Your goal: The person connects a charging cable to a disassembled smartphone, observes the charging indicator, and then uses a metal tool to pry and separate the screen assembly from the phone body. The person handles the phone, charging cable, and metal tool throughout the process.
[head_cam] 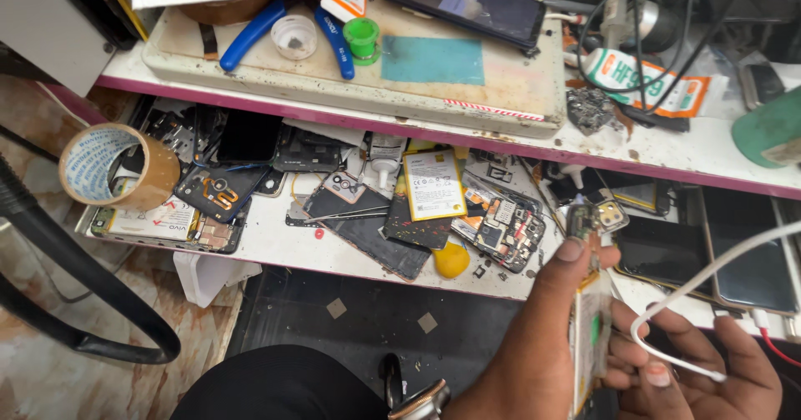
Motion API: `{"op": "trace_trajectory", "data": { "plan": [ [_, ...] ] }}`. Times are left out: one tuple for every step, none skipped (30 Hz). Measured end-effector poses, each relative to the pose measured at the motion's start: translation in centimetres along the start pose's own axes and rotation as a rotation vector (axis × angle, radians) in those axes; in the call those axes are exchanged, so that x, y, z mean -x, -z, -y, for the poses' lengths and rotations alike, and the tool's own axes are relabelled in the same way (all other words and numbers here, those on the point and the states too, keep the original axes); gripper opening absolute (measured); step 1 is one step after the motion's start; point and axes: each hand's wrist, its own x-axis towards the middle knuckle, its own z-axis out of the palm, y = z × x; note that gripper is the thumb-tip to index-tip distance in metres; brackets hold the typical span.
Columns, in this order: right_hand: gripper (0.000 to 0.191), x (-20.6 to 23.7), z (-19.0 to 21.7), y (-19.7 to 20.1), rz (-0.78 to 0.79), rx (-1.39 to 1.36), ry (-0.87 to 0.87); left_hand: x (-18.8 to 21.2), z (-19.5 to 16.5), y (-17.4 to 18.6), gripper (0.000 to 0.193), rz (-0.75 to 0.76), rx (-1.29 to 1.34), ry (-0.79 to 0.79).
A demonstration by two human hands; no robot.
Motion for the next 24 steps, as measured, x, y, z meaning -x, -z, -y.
{"op": "trace_trajectory", "data": {
  "plan": [
    [0.068,0.3,0.4,-0.7,-0.060,0.069,0.011,0.1,-0.2,0.0,0.089,0.007,0.020,0.003],
    [0.068,0.6,0.7,-1.2,-0.124,0.138,0.021,0.2,-0.3,0.0,0.088,0.015,0.040,0.010],
    [0.068,0.8,1.1,-1.6,-0.192,0.210,0.030,0.4,-0.5,0.0,0.088,0.027,0.060,0.021],
    [0.054,1.0,1.3,-1.9,-0.162,0.113,-0.005,0.5,-0.7,-0.1,0.087,0.022,0.054,0.013],
    [0.041,1.2,1.4,-2.2,-0.133,0.014,-0.040,0.7,-0.9,-0.2,0.086,0.017,0.048,0.006],
    [0.037,1.3,1.4,-2.4,-0.161,-0.029,-0.046,0.9,-1.1,-0.2,0.086,0.010,0.040,-0.001],
    [0.037,1.4,1.4,-2.6,-0.190,-0.071,-0.052,1.0,-1.3,-0.3,0.086,0.021,0.049,-0.006],
    [0.043,1.5,1.2,-2.9,-0.272,-0.056,-0.029,1.2,-1.6,-0.5,0.085,0.031,0.059,-0.014],
    [0.050,1.5,1.1,-3.0,-0.352,-0.043,-0.010,1.3,-1.8,-0.6,0.085,0.038,0.068,-0.023],
    [0.058,1.6,1.0,-3.2,-0.337,-0.079,-0.011,1.5,-2.0,-0.8,0.084,0.022,0.056,-0.024],
    [0.067,1.6,1.0,-3.2,-0.317,-0.115,-0.013,1.6,-2.2,-1.0,0.083,0.005,0.046,-0.028],
    [0.077,1.7,1.0,-3.3,-0.296,-0.152,-0.015,1.8,-2.3,-1.2,0.082,-0.014,0.035,-0.034],
    [0.081,1.8,1.0,-3.4,-0.289,-0.135,-0.012,1.9,-2.5,-1.3,0.082,-0.021,0.025,-0.040],
    [0.086,1.9,1.1,-3.4,-0.280,-0.117,-0.008,2.0,-2.6,-1.5,0.082,-0.027,0.015,-0.046],
    [0.090,1.9,1.2,-3.5,-0.272,-0.099,-0.003,2.1,-2.8,-1.6,0.082,-0.032,0.006,-0.052],
    [0.090,2.0,1.3,-3.6,-0.277,-0.117,-0.008,2.1,-2.9,-1.7,0.082,-0.032,0.003,-0.057],
    [0.089,2.0,1.3,-3.7,-0.284,-0.134,-0.014,2.2,-3.0,-1.8,0.082,-0.032,0.000,-0.062],
    [0.089,2.1,1.4,-3.7,-0.290,-0.149,-0.020,2.2,-3.0,-1.8,0.082,-0.032,-0.001,-0.066],
    [0.086,2.1,1.4,-3.8,-0.282,-0.139,-0.006,2.2,-3.1,-1.8,0.083,-0.034,-0.004,-0.059],
    [0.084,2.1,1.4,-3.9,-0.274,-0.129,0.007,2.2,-3.1,-1.8,0.085,-0.037,-0.007,-0.053],
    [0.082,2.2,1.5,-4.0,-0.265,-0.119,0.019,2.1,-3.2,-1.7,0.086,-0.040,-0.010,-0.048],
    [0.078,2.2,1.5,-4.1,-0.271,-0.133,0.011,2.0,-3.2,-1.7,0.088,-0.043,-0.008,-0.039],
    [0.075,2.2,1.5,-4.1,-0.278,-0.148,0.003,1.9,-3.2,-1.6,0.090,-0.047,-0.008,-0.031],
    [0.072,2.2,1.5,-4.2,-0.286,-0.164,-0.006,1.9,-3.2,-1.6,0.091,-0.051,-0.008,-0.023]
  ]
}}
